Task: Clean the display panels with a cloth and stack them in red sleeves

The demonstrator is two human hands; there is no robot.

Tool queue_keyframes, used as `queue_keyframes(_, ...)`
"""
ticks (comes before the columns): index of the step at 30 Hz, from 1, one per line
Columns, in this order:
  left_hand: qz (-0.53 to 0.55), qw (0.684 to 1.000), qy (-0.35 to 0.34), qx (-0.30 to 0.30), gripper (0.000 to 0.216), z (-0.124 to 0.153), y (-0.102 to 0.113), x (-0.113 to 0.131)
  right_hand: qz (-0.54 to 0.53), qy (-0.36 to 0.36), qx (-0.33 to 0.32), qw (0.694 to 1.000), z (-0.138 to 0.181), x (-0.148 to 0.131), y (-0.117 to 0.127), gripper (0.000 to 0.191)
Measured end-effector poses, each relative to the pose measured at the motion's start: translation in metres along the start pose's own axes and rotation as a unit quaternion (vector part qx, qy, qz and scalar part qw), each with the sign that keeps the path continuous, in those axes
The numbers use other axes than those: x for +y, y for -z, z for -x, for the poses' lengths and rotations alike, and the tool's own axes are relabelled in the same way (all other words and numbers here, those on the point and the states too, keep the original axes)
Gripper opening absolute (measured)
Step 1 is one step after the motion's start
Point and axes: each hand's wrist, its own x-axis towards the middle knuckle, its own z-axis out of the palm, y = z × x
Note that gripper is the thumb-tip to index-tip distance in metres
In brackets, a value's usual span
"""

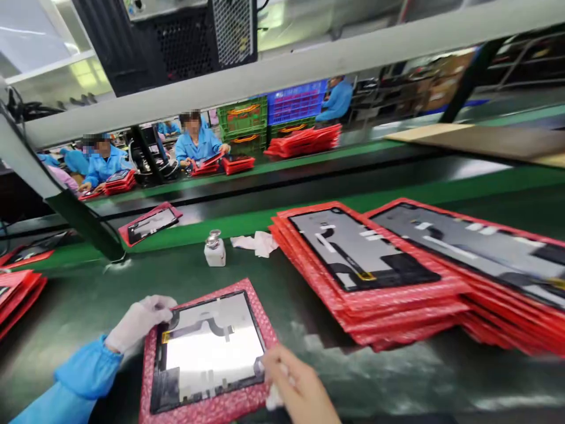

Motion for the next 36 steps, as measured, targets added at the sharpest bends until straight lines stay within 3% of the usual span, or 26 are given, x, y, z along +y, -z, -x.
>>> queue_keyframes(2,-0.023,0.998,0.012,0.049,0.029,0.019,0.011,-0.013,0.037,0.010,0.068,0.997,-0.018,0.012,-0.003,0.041)
queue_keyframes(3,-0.016,0.998,0.035,0.042,0.034,0.032,0.013,-0.018,0.053,0.013,0.090,0.995,-0.024,0.019,-0.004,0.041)
queue_keyframes(8,0.127,0.974,0.158,-0.097,0.061,0.078,-0.001,-0.036,0.098,0.011,0.092,0.991,-0.034,0.044,-0.009,0.042)
queue_keyframes(10,0.141,0.970,0.157,-0.118,0.053,0.076,-0.010,-0.038,0.100,0.013,0.080,0.992,-0.035,0.045,-0.008,0.043)
queue_keyframes(13,0.154,0.965,0.155,-0.147,0.041,0.064,-0.016,-0.023,0.078,0.014,0.064,0.995,-0.038,0.042,-0.006,0.044)
queue_keyframes(15,0.164,0.968,0.115,-0.154,0.034,0.060,-0.018,-0.003,0.058,0.015,0.055,0.997,-0.038,0.039,-0.004,0.043)
queue_keyframes(17,0.157,0.977,0.061,-0.134,0.025,0.063,-0.020,0.018,0.038,0.012,0.057,0.998,-0.035,0.036,-0.003,0.038)
queue_keyframes(19,0.196,0.974,0.047,-0.107,0.033,0.072,-0.026,0.028,0.002,0.014,0.056,0.998,-0.029,0.033,-0.003,0.035)
queue_keyframes(22,0.375,0.910,0.135,-0.117,0.057,0.089,-0.046,0.013,-0.002,0.067,0.054,0.996,-0.017,0.027,-0.008,0.038)
queue_keyframes(24,0.454,0.860,0.195,-0.125,0.070,0.097,-0.062,-0.009,0.066,0.131,0.045,0.988,-0.011,0.023,-0.014,0.036)
queue_keyframes(28,0.463,0.850,0.230,-0.101,0.076,0.103,-0.080,-0.041,0.253,0.239,-0.006,0.938,-0.008,0.021,-0.021,0.037)
queue_keyframes(32,0.510,0.828,0.218,-0.090,0.076,0.105,-0.080,-0.038,0.344,0.261,-0.013,0.902,-0.013,0.024,-0.030,0.034)
queue_keyframes(36,0.559,0.799,0.186,-0.123,0.052,0.107,-0.080,-0.034,0.375,0.281,-0.040,0.882,-0.033,0.013,-0.060,0.035)
